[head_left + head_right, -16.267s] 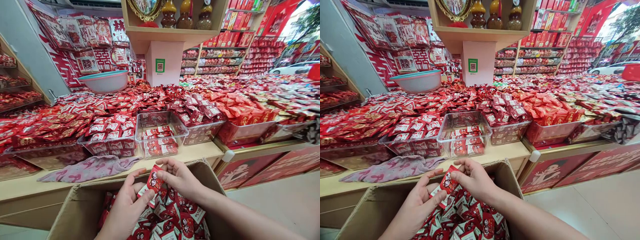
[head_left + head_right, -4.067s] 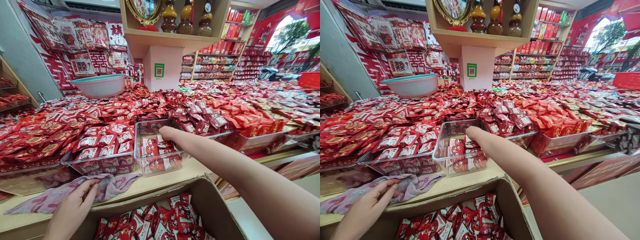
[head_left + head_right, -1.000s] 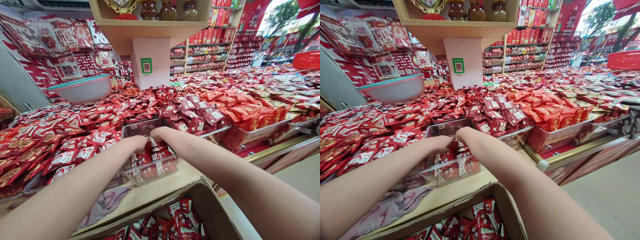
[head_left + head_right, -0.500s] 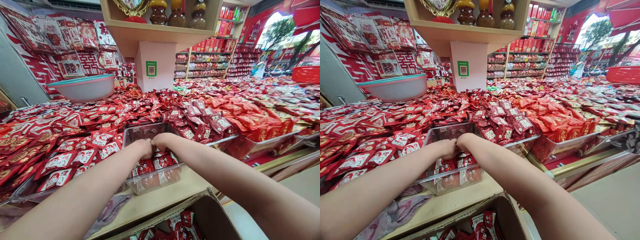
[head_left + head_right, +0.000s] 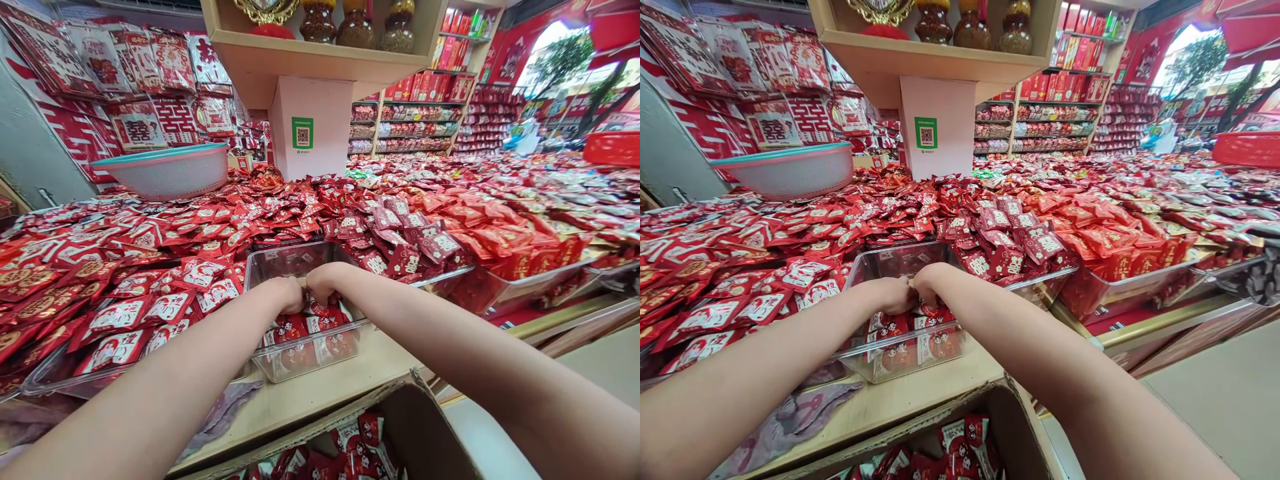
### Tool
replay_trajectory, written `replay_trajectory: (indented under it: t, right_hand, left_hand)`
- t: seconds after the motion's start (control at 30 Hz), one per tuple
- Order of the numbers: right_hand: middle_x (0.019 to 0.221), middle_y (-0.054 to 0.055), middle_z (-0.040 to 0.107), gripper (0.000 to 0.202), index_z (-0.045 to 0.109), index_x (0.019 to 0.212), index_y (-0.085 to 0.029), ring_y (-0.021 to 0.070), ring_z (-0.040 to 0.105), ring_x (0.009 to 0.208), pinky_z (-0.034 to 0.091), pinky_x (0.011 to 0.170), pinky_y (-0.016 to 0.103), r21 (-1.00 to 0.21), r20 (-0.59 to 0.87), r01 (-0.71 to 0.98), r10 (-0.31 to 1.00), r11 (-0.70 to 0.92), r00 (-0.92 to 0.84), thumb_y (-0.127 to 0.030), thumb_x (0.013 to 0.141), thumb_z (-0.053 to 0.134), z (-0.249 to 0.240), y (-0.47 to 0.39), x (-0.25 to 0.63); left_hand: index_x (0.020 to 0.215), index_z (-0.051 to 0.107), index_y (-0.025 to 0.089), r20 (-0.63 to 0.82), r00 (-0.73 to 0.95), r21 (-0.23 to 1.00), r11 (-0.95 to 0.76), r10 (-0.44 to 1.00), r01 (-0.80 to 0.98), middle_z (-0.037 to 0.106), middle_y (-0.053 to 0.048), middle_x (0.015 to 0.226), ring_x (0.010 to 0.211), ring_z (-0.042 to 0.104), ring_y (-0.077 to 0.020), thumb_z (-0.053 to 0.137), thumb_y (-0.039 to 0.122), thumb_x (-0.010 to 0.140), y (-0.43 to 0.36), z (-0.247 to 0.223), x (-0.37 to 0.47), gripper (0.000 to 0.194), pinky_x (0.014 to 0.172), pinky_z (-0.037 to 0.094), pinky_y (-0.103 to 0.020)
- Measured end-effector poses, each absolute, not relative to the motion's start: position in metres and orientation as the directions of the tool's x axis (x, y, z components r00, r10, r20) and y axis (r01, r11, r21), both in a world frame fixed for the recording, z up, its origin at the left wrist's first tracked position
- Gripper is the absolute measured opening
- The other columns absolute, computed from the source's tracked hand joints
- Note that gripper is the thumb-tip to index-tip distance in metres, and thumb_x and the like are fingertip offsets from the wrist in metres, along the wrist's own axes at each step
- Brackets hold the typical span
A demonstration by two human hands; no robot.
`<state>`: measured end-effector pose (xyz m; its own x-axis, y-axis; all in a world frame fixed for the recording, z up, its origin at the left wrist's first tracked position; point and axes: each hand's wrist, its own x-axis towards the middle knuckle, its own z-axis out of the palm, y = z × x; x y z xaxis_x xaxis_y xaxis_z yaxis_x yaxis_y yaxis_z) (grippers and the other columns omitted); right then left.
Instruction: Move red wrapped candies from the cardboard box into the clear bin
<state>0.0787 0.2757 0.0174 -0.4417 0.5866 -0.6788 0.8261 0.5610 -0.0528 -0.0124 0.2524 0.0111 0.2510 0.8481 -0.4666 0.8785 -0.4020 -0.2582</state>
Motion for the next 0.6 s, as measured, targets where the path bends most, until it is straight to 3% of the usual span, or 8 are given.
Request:
replay_trajectory:
  t: [0.2, 0.33, 0.43, 0.57, 0.6]
  right_hand:
    - [0.067, 0.006, 0.057, 0.053, 0.059, 0.087, -0.004, 0.0149, 0.055, 0.057, 0.046, 0.048, 0.026, -0.104, -0.660, 0.853, 0.606, 0.512, -0.444, -0.042, 0.051, 0.069, 0.0119, 0.2778, 0.0787]
    - [0.078, 0.006, 0.059, 0.058, 0.056, 0.097, -0.008, 0.0160, 0.057, 0.063, 0.047, 0.053, 0.027, -0.161, -0.660, 0.856, 0.591, 0.492, -0.464, -0.039, 0.051, 0.070, 0.0127, 0.2728, 0.0780]
    - [0.083, 0.008, 0.061, 0.057, 0.056, 0.100, -0.007, 0.0189, 0.058, 0.070, 0.048, 0.060, 0.029, -0.059, -0.668, 0.841, 0.605, 0.537, -0.433, -0.033, 0.051, 0.071, 0.0139, 0.2723, 0.0756]
    - [0.083, 0.010, 0.062, 0.039, 0.063, 0.088, -0.004, 0.0232, 0.058, 0.080, 0.047, 0.071, 0.033, 0.150, -0.675, 0.738, 0.614, 0.658, -0.411, -0.018, 0.052, 0.069, 0.0109, 0.2776, 0.0711]
    - [0.083, 0.011, 0.062, 0.037, 0.063, 0.086, -0.003, 0.0242, 0.058, 0.080, 0.047, 0.072, 0.034, 0.144, -0.651, 0.719, 0.613, 0.680, -0.449, -0.014, 0.051, 0.068, 0.0094, 0.2790, 0.0704]
  left_hand:
    - [0.109, 0.048, 0.018, -0.491, 0.236, -0.275, -0.407, 0.838, 0.871, 0.051, -0.007, 0.112, 0.094, 0.053, -0.0178, 0.047, 0.033, 0.081, 0.2530, 0.0136, -0.0106, 0.032, 0.078, 0.044, -0.038]
    - [0.109, 0.048, 0.018, -0.495, 0.252, -0.269, -0.422, 0.831, 0.865, 0.051, -0.007, 0.112, 0.094, 0.052, -0.0180, 0.047, 0.033, 0.080, 0.2527, 0.0131, -0.0100, 0.032, 0.078, 0.044, -0.039]
    - [0.109, 0.048, 0.018, -0.489, 0.248, -0.276, -0.419, 0.836, 0.865, 0.051, -0.007, 0.111, 0.094, 0.053, -0.0180, 0.047, 0.032, 0.081, 0.2520, 0.0132, -0.0096, 0.031, 0.078, 0.044, -0.039]
    - [0.109, 0.048, 0.018, -0.482, 0.228, -0.290, -0.400, 0.846, 0.870, 0.052, -0.007, 0.111, 0.093, 0.053, -0.0174, 0.047, 0.030, 0.081, 0.2513, 0.0137, -0.0089, 0.031, 0.078, 0.045, -0.038]
    - [0.109, 0.048, 0.018, -0.480, 0.225, -0.289, -0.395, 0.848, 0.872, 0.052, -0.007, 0.110, 0.093, 0.053, -0.0174, 0.047, 0.030, 0.081, 0.2512, 0.0137, -0.0088, 0.031, 0.078, 0.045, -0.038]
